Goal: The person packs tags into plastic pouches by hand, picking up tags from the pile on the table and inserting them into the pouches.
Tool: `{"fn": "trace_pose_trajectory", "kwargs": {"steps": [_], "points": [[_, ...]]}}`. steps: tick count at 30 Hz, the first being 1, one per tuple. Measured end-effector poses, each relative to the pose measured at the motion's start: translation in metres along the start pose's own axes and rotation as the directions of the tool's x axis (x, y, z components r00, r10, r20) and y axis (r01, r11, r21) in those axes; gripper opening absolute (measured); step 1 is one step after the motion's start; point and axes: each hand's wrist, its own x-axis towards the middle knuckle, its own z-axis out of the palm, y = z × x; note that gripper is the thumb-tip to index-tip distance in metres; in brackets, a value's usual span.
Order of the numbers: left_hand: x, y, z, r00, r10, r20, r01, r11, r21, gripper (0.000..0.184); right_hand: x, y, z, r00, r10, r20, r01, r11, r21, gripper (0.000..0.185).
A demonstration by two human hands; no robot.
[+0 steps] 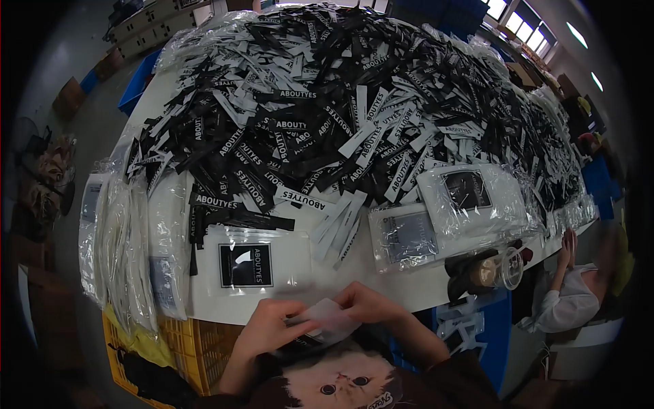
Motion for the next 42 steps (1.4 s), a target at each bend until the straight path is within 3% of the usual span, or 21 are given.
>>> {"fn": "trace_pose_trajectory", "kwargs": {"steps": [2, 4, 5, 7, 13, 17, 19, 20, 22, 24, 26, 27, 29, 30, 32, 34, 36, 38, 39, 40, 42], "points": [[-0.001, -0.004, -0.003, 0.997, -0.077, 0.028, 0.075, 0.995, 0.059, 0.016, -0.001, -0.003, 0.002, 0.991, 0.015, -0.130, 0.005, 0.988, 0.152, 0.023], [-0.001, -0.018, 0.004, 0.983, -0.131, -0.132, 0.090, 0.956, -0.278, 0.018, -0.007, -0.021, 0.015, 0.914, -0.195, -0.357, 0.303, 0.911, 0.279, 0.019], [0.001, -0.015, 0.006, 0.983, -0.130, -0.127, 0.090, 0.956, -0.278, 0.018, -0.008, -0.025, 0.020, 0.912, -0.193, -0.361, 0.304, 0.911, 0.280, 0.019], [0.007, -0.001, 0.011, 0.996, -0.059, -0.068, 0.031, 0.934, -0.357, 0.017, -0.011, -0.029, 0.029, 0.918, -0.228, -0.324, 0.242, 0.970, 0.004, 0.016], [0.008, -0.006, 0.027, 0.964, 0.041, -0.262, -0.110, 0.960, -0.256, 0.016, -0.011, -0.028, 0.026, 0.892, -0.216, -0.398, 0.205, 0.976, -0.071, 0.011], [0.007, -0.008, 0.025, 0.976, -0.061, -0.207, 0.001, 0.960, -0.280, 0.015, -0.012, -0.024, 0.017, 0.815, -0.284, -0.505, 0.334, 0.942, 0.010, 0.010], [0.008, -0.016, 0.034, 0.980, -0.039, -0.193, -0.010, 0.969, -0.247, 0.015, -0.022, -0.023, 0.009, 0.790, -0.414, -0.453, 0.236, 0.886, -0.399, 0.007], [0.009, -0.014, 0.038, 0.980, -0.038, -0.193, -0.011, 0.969, -0.247, 0.015, -0.027, -0.026, 0.007, 0.790, -0.414, -0.452, 0.236, 0.886, -0.399, 0.007], [0.014, -0.004, 0.042, 0.966, 0.188, -0.177, -0.210, 0.971, -0.115, 0.014, -0.044, -0.042, 0.005, 0.756, -0.435, -0.489, 0.153, 0.844, -0.513, 0.008], [0.016, -0.010, 0.038, 0.976, 0.193, -0.100, -0.201, 0.977, -0.075, 0.017, -0.080, -0.054, -0.003, 0.735, -0.316, -0.600, 0.077, 0.918, -0.390, 0.013], [0.019, -0.012, 0.032, 0.938, 0.209, -0.276, -0.207, 0.978, 0.035, 0.022, -0.133, -0.059, -0.023, 0.860, -0.290, -0.419, 0.010, 0.832, -0.555, 0.026], [0.015, -0.023, 0.027, 0.946, 0.133, -0.295, -0.112, 0.990, 0.089, 0.029, -0.148, -0.070, -0.020, 0.860, -0.289, -0.421, 0.008, 0.832, -0.555, 0.026], [0.015, -0.038, 0.020, 0.915, 0.186, -0.359, -0.114, 0.970, 0.214, 0.030, -0.166, -0.089, -0.011, 0.848, 0.046, -0.528, -0.466, 0.539, -0.701, 0.040], [0.015, -0.044, 0.018, 0.878, 0.243, -0.414, -0.100, 0.936, 0.336, 0.031, -0.161, -0.091, -0.011, 0.847, 0.047, -0.529, -0.468, 0.537, -0.701, 0.040], [0.016, -0.048, 0.020, 0.898, 0.233, -0.374, -0.096, 0.932, 0.350, 0.039, -0.133, -0.098, -0.010, 0.918, -0.102, -0.383, -0.286, 0.498, -0.818, 0.050], [0.021, -0.047, 0.022, 0.905, 0.276, -0.323, -0.092, 0.869, 0.485, 0.049, -0.084, -0.096, -0.015, 0.940, -0.189, -0.283, -0.134, 0.560, -0.818, 0.044], [0.022, -0.060, 0.029, 0.900, 0.275, -0.337, -0.081, 0.868, 0.490, 0.053, -0.015, -0.087, -0.028, 0.874, -0.422, -0.240, 0.034, 0.545, -0.838, 0.039], [0.022, -0.067, 0.031, 0.894, 0.274, -0.355, -0.068, 0.865, 0.498, 0.057, 0.061, -0.073, -0.040, 0.699, -0.687, -0.200, 0.137, 0.404, -0.905, 0.040], [0.022, -0.069, 0.031, 0.895, 0.278, -0.349, -0.075, 0.865, 0.497, 0.056, 0.094, -0.062, -0.046, 0.575, -0.805, -0.147, 0.154, 0.283, -0.947, 0.040], [0.021, -0.069, 0.030, 0.896, 0.280, -0.344, -0.080, 0.864, 0.496, 0.056, 0.118, -0.053, -0.049, 0.573, -0.807, -0.140, 0.162, 0.279, -0.947, 0.040], [0.020, -0.070, 0.028, 0.895, 0.281, -0.347, -0.081, 0.867, 0.492, 0.055, 0.148, -0.053, -0.046, 0.645, -0.719, -0.259, -0.209, 0.160, -0.965, 0.038]]}}
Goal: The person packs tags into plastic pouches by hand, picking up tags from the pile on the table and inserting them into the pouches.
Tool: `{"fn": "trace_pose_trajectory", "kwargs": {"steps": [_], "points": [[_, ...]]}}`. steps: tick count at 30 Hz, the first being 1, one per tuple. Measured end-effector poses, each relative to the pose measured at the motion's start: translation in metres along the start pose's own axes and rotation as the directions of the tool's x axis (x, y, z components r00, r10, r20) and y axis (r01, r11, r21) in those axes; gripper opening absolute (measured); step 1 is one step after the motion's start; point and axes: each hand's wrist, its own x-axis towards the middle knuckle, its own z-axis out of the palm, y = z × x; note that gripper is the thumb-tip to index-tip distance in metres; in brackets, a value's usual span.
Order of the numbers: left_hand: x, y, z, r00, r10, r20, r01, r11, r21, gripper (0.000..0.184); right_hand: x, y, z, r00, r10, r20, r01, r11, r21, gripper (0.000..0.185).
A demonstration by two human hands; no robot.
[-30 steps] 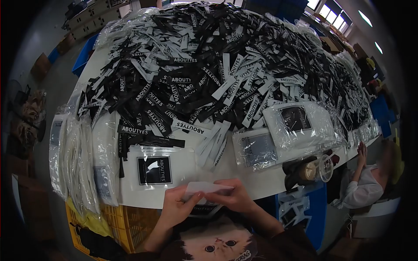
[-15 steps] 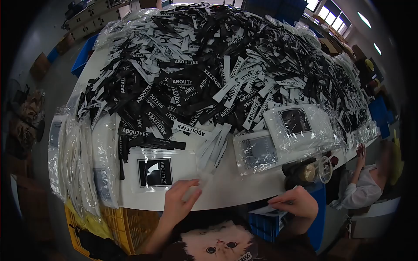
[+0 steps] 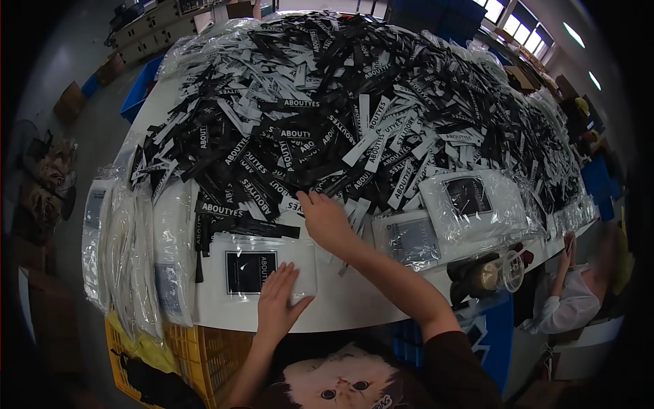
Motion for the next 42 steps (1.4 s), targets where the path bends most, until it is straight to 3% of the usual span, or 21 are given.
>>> {"fn": "trace_pose_trajectory", "kwargs": {"steps": [1, 3, 7, 9, 11, 13, 16, 18, 20, 23, 25, 26, 27, 29, 30, 32, 33, 35, 39, 41, 42], "points": [[0.000, 0.000, 0.000, 1.000, 0.001, 0.004, -0.001, 1.000, -0.015, 0.054, 0.004, -0.004, -0.003, 1.000, -0.006, -0.003, 0.006, 1.000, 0.005, 0.038], [0.000, 0.000, -0.001, 1.000, -0.003, -0.005, 0.003, 1.000, -0.020, 0.052, 0.009, -0.008, -0.021, 0.971, 0.123, 0.207, -0.159, 0.972, 0.172, 0.030], [0.001, -0.001, -0.001, 1.000, 0.004, -0.011, -0.004, 0.999, -0.032, 0.049, 0.019, 0.034, -0.038, 0.988, 0.014, 0.151, -0.019, 0.999, 0.030, 0.022], [0.000, 0.002, -0.002, 1.000, 0.023, -0.004, -0.023, 0.999, -0.029, 0.047, 0.019, 0.052, -0.026, 0.992, -0.121, 0.027, 0.123, 0.986, -0.115, 0.017], [0.003, 0.008, -0.006, 0.999, -0.043, -0.019, 0.042, 0.998, -0.053, 0.039, 0.019, 0.057, -0.026, 0.992, -0.119, 0.026, 0.122, 0.986, -0.118, 0.017], [0.002, 0.002, 0.001, 0.994, -0.103, -0.037, 0.099, 0.991, -0.088, 0.035, 0.020, 0.040, -0.052, 0.952, -0.162, -0.261, 0.195, 0.975, 0.108, 0.013], [-0.004, 0.000, 0.003, 0.983, -0.168, -0.070, 0.158, 0.978, -0.133, 0.028, -0.008, 0.013, -0.095, 0.938, 0.143, -0.315, 0.027, 0.878, 0.479, 0.007], [-0.004, -0.002, 0.004, 0.981, -0.167, -0.099, 0.151, 0.976, -0.155, 0.025, -0.059, 0.006, -0.095, 0.909, 0.328, -0.257, -0.007, 0.630, 0.777, 0.012], [-0.006, -0.005, 0.007, 0.980, -0.155, -0.128, 0.134, 0.979, -0.156, 0.019, -0.100, -0.002, -0.085, 0.912, 0.188, -0.365, 0.182, 0.611, 0.770, 0.014], [0.000, 0.009, -0.001, 0.990, -0.069, -0.125, 0.059, 0.995, -0.086, 0.012, -0.141, -0.017, -0.066, 0.909, 0.221, -0.353, 0.110, 0.690, 0.716, 0.015], [0.001, 0.008, 0.000, 0.988, -0.018, -0.151, 0.015, 1.000, -0.026, 0.011, -0.170, -0.022, -0.057, 0.832, 0.542, -0.117, -0.113, 0.372, 0.921, 0.015], [0.002, 0.009, 0.001, 0.983, 0.030, -0.180, -0.024, 0.999, 0.036, 0.010, -0.173, -0.026, -0.059, 0.804, 0.533, -0.263, 0.001, 0.441, 0.898, 0.016], [0.000, 0.011, 0.000, 0.984, 0.033, -0.174, -0.027, 0.999, 0.037, 0.010, -0.177, -0.025, -0.056, 0.800, 0.539, -0.263, 0.000, 0.439, 0.898, 0.016], [-0.003, 0.015, -0.005, 0.937, -0.215, -0.275, 0.149, 0.959, -0.241, 0.012, -0.185, -0.022, -0.048, 0.850, 0.460, -0.257, -0.134, 0.661, 0.739, 0.013], [-0.003, 0.018, -0.009, 0.940, -0.205, -0.273, 0.141, 0.961, -0.237, 0.012, -0.188, -0.025, -0.047, 0.845, 0.465, -0.265, -0.132, 0.660, 0.740, 0.013], [-0.003, 0.026, -0.018, 0.896, -0.102, -0.432, 0.042, 0.988, -0.148, 0.013, -0.191, -0.029, -0.046, 0.818, 0.520, -0.246, -0.011, 0.441, 0.897, 0.015], [-0.005, 0.033, -0.024, 0.903, -0.119, -0.412, 0.046, 0.982, -0.182, 0.017, -0.190, -0.029, -0.045, 0.818, 0.522, -0.242, -0.013, 0.437, 0.899, 0.015], [-0.007, 0.045, -0.028, 0.917, -0.054, -0.394, 0.006, 0.993, -0.120, 0.020, -0.185, -0.030, -0.040, 0.815, 0.573, 0.083, -0.350, 0.374, 0.859, 0.016], [-0.015, 0.054, -0.020, 0.959, 0.089, -0.271, -0.115, 0.990, -0.083, 0.033, -0.161, -0.043, -0.054, 0.861, 0.486, 0.151, -0.366, 0.386, 0.847, 0.015], [-0.018, 0.051, -0.014, 0.971, 0.182, -0.156, -0.196, 0.977, -0.082, 0.037, -0.147, -0.040, -0.054, 0.873, 0.288, 0.395, -0.465, 0.243, 0.851, 0.014], [-0.016, 0.049, -0.019, 0.971, 0.183, -0.153, -0.196, 0.977, -0.079, 0.037, -0.141, -0.040, -0.055, 0.873, 0.288, 0.394, -0.464, 0.240, 0.853, 0.014]]}}
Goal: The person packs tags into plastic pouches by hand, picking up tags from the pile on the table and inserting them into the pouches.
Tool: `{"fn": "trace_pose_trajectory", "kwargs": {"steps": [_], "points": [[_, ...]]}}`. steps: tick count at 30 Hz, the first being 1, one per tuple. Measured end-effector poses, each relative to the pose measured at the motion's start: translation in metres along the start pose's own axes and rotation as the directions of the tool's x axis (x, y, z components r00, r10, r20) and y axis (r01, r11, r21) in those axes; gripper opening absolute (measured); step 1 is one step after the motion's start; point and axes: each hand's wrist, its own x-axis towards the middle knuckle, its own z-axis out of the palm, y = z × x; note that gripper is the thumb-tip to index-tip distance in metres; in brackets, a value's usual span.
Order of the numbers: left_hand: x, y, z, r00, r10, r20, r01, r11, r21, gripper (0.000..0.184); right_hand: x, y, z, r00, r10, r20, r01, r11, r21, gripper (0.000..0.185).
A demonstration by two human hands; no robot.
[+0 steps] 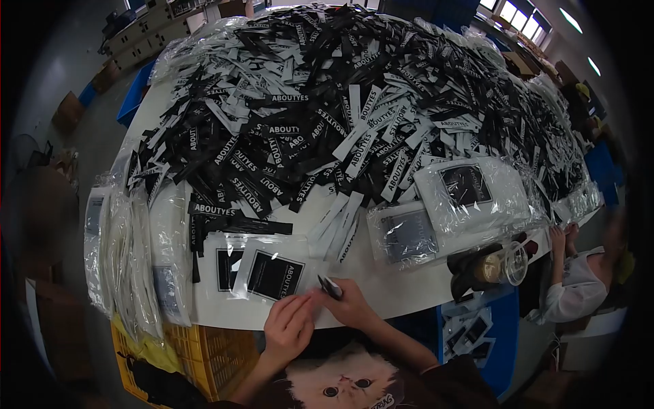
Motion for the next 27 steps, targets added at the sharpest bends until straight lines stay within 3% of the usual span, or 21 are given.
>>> {"fn": "trace_pose_trajectory", "kwargs": {"steps": [3, 5, 6, 9, 10, 11, 12, 13, 14, 17, 20, 24, 26, 27], "points": [[0.007, -0.009, -0.016, 0.992, 0.001, 0.127, 0.008, 0.997, -0.075, 0.039, 0.008, -0.007, 0.002, 0.996, 0.037, 0.081, -0.025, 0.989, -0.145, 0.012], [-0.002, -0.010, -0.018, 0.880, -0.460, 0.121, 0.474, 0.823, -0.315, 0.039, 0.006, -0.003, 0.005, 0.940, -0.206, 0.272, 0.256, 0.953, -0.163, 0.015], [0.005, -0.005, -0.024, 0.882, -0.427, 0.201, 0.460, 0.873, -0.162, 0.034, 0.006, -0.010, 0.011, 0.913, -0.235, 0.334, 0.331, 0.906, -0.266, 0.017], [-0.006, -0.013, -0.018, 0.847, -0.487, 0.212, 0.531, 0.795, -0.294, 0.026, 0.009, -0.010, 0.018, 0.919, -0.157, 0.360, 0.278, 0.908, -0.313, 0.023], [-0.004, -0.012, -0.022, 0.762, -0.595, 0.254, 0.646, 0.679, -0.349, 0.020, 0.012, -0.014, 0.020, 0.918, -0.160, 0.363, 0.282, 0.906, -0.315, 0.023], [-0.002, -0.011, -0.021, 0.763, -0.595, 0.251, 0.645, 0.679, -0.350, 0.020, 0.014, -0.020, 0.023, 0.936, -0.250, 0.250, 0.305, 0.928, -0.214, 0.032], [0.001, -0.008, -0.018, 0.737, -0.650, 0.183, 0.647, 0.601, -0.470, 0.019, 0.014, -0.026, 0.025, 0.938, -0.324, 0.125, 0.338, 0.934, -0.114, 0.041], [0.003, -0.007, -0.016, 0.698, -0.706, 0.123, 0.625, 0.517, -0.585, 0.019, 0.012, -0.031, 0.025, 0.937, -0.336, 0.100, 0.350, 0.908, -0.231, 0.059], [0.005, -0.005, -0.016, 0.698, -0.705, 0.123, 0.624, 0.516, -0.586, 0.019, 0.008, -0.033, 0.029, 0.937, -0.336, 0.100, 0.350, 0.907, -0.233, 0.059], [0.014, 0.005, -0.022, 0.891, -0.442, 0.098, 0.452, 0.885, -0.111, 0.020, 0.001, -0.033, 0.042, 0.921, -0.349, 0.171, 0.387, 0.771, -0.505, 0.067], [0.017, 0.004, -0.025, 0.925, -0.376, 0.050, 0.374, 0.926, 0.046, 0.019, 0.004, -0.021, 0.037, 0.886, -0.427, 0.179, 0.452, 0.716, -0.532, 0.067], [0.014, 0.004, -0.030, 0.908, -0.403, 0.114, 0.401, 0.915, 0.038, 0.019, 0.000, -0.024, 0.030, 0.912, -0.393, 0.116, 0.386, 0.730, -0.563, 0.068], [0.016, 0.007, -0.029, 0.916, -0.391, 0.083, 0.395, 0.918, -0.036, 0.015, 0.000, -0.031, 0.034, 0.878, -0.436, 0.199, 0.479, 0.813, -0.331, 0.068], [0.011, 0.003, -0.027, 0.917, -0.388, 0.087, 0.392, 0.919, -0.036, 0.015, -0.002, -0.034, 0.031, 0.878, -0.437, 0.194, 0.478, 0.813, -0.332, 0.068]]}}
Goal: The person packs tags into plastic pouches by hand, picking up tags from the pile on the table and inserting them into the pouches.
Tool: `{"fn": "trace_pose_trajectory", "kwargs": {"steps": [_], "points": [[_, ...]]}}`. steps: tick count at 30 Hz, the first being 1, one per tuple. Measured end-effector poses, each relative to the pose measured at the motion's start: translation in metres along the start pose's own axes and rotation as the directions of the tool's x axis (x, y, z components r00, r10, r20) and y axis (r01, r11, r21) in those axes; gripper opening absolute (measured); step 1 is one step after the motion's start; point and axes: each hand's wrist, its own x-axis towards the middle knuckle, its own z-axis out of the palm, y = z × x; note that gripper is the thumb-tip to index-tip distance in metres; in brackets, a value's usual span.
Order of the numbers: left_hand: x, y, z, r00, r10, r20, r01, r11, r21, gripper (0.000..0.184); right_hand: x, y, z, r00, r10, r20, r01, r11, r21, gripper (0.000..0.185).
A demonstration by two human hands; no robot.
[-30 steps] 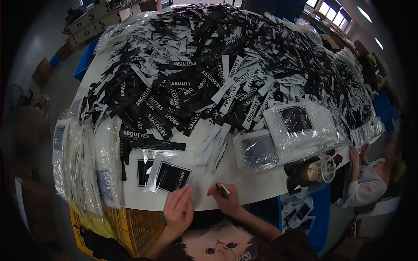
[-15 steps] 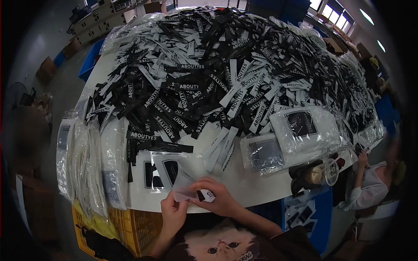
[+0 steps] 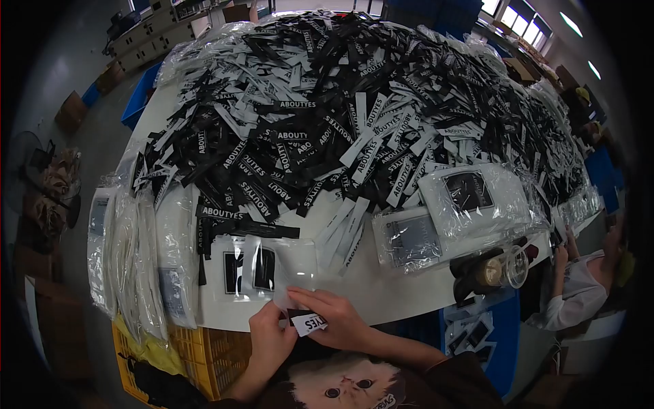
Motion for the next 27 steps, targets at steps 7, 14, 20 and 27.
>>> {"fn": "trace_pose_trajectory", "kwargs": {"steps": [7, 14, 20, 27], "points": [[0.001, 0.007, -0.006, 0.943, -0.268, 0.198, 0.307, 0.930, -0.202, 0.010, -0.004, 0.000, -0.017, 0.972, 0.092, 0.218, -0.115, 0.989, 0.097, 0.060], [-0.002, 0.008, 0.010, 0.996, -0.018, 0.083, 0.023, 0.998, -0.062, 0.017, -0.008, 0.011, -0.009, 0.970, 0.135, 0.204, -0.128, 0.991, -0.047, 0.053], [-0.010, 0.005, 0.000, 0.994, -0.040, 0.104, 0.029, 0.994, 0.104, 0.021, -0.011, 0.010, -0.011, 0.973, 0.221, -0.062, -0.227, 0.968, -0.104, 0.048], [-0.014, 0.015, -0.020, 0.879, 0.476, -0.024, -0.466, 0.869, 0.165, 0.054, -0.013, -0.006, -0.036, 0.905, 0.283, 0.318, -0.394, 0.838, 0.377, 0.045]]}}
